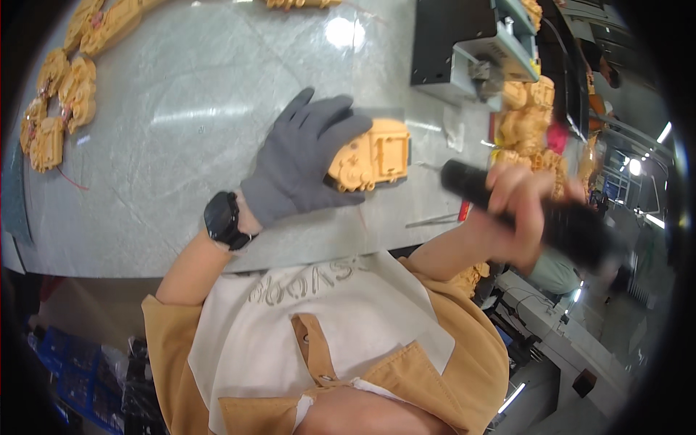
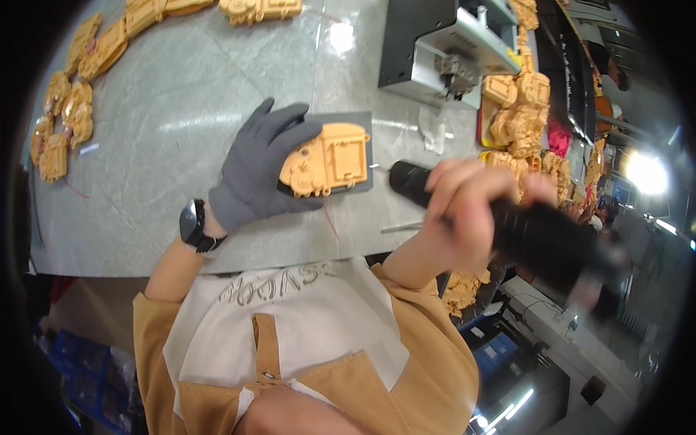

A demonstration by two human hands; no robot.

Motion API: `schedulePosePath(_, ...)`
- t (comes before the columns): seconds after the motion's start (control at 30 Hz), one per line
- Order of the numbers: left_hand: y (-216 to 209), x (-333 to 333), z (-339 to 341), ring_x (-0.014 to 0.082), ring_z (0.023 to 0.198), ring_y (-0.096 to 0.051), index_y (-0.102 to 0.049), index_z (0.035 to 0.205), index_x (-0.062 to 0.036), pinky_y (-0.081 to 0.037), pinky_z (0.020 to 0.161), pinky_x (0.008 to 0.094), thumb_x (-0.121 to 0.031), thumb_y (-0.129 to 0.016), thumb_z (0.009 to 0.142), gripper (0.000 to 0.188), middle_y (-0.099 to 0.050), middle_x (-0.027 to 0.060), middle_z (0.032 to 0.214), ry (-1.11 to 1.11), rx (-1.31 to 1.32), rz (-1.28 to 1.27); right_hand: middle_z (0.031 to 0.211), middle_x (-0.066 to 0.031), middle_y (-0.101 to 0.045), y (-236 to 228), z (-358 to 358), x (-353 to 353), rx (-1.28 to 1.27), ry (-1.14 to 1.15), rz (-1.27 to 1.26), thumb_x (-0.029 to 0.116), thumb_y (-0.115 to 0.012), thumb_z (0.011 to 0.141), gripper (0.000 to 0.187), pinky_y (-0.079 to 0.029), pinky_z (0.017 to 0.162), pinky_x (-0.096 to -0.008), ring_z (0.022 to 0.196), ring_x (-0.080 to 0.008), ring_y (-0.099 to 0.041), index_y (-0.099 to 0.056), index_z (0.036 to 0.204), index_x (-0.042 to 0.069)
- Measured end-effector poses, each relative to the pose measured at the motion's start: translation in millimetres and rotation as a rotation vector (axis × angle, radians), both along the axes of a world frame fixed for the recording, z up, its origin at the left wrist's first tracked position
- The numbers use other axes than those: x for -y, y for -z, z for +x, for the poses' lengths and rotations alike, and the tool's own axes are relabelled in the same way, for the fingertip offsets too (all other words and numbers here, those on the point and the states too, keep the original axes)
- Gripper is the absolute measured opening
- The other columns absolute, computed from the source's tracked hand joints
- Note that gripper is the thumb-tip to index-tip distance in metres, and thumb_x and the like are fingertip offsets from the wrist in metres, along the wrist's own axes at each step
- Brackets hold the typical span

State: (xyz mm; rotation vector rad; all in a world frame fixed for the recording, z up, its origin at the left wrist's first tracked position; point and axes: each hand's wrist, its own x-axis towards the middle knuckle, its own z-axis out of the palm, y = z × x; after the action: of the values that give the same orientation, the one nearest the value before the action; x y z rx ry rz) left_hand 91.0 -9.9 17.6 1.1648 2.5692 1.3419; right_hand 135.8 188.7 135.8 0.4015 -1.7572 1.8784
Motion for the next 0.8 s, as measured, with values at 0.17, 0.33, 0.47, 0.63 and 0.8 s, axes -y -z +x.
schedulePosePath(0.17, 5, 0, 1, 0.0296, 0.115, -0.045, -0.042, 0.126, -0.0149, -0.029, 0.106, 0.0497, -0.043, -0.080, 0.052, 0.088, -0.044, 0.0130, 0.126, -0.029, 0.001, 0.028, 0.071, -0.0093, -0.054, 1, 21, 45, 0.018, -0.297, 0.106, -0.012, -0.058, 0.074, 0.056, -0.045, 0.050, -0.0346, 0.051, -0.0209, -0.053, -0.030, 0.116, 0.013)
schedulePosePath(0.33, 3, 2, -1, 0.0286, 0.115, -0.046, -0.042, 0.126, -0.0172, -0.028, 0.107, 0.0490, -0.038, -0.080, 0.048, 0.090, -0.043, 0.0113, 0.127, -0.026, 0.010, 0.022, 0.072, -0.0098, -0.053, 5, 18, 53, 0.077, -0.324, 0.145, -0.016, -0.058, 0.072, 0.058, -0.044, 0.049, -0.0330, 0.051, -0.0197, -0.051, -0.030, 0.115, 0.011)
schedulePosePath(0.47, 4, 1, 0, 0.0287, 0.114, -0.046, -0.042, 0.126, -0.0173, -0.027, 0.107, 0.0486, -0.039, -0.080, 0.049, 0.088, -0.043, 0.0112, 0.127, -0.026, 0.004, 0.040, 0.071, -0.0106, -0.053, 10, 11, 56, 0.101, -0.328, 0.189, -0.017, -0.058, 0.073, 0.056, -0.043, 0.048, -0.0326, 0.051, -0.0189, -0.050, -0.031, 0.115, 0.010)
schedulePosePath(0.63, 7, 2, -1, 0.0292, 0.113, -0.047, -0.043, 0.125, -0.0169, -0.028, 0.107, 0.0489, -0.039, -0.080, 0.051, 0.086, -0.044, 0.0119, 0.125, -0.036, -0.004, 0.043, 0.071, -0.0115, -0.053, 14, 5, 66, 0.087, -0.305, 0.187, -0.018, -0.057, 0.073, 0.054, -0.043, 0.048, -0.0307, 0.050, -0.0185, -0.049, -0.031, 0.111, 0.008)
schedulePosePath(0.8, 5, 3, -1, 0.0298, 0.112, -0.047, -0.043, 0.125, -0.0161, -0.028, 0.106, 0.0496, -0.040, -0.080, 0.052, 0.085, -0.045, 0.0129, 0.123, -0.035, -0.008, 0.080, 0.070, -0.0117, -0.052, 15, 6, 65, 0.110, -0.299, 0.176, -0.019, -0.057, 0.073, 0.054, -0.042, 0.047, -0.0315, 0.049, -0.0181, -0.047, -0.030, 0.111, 0.009)
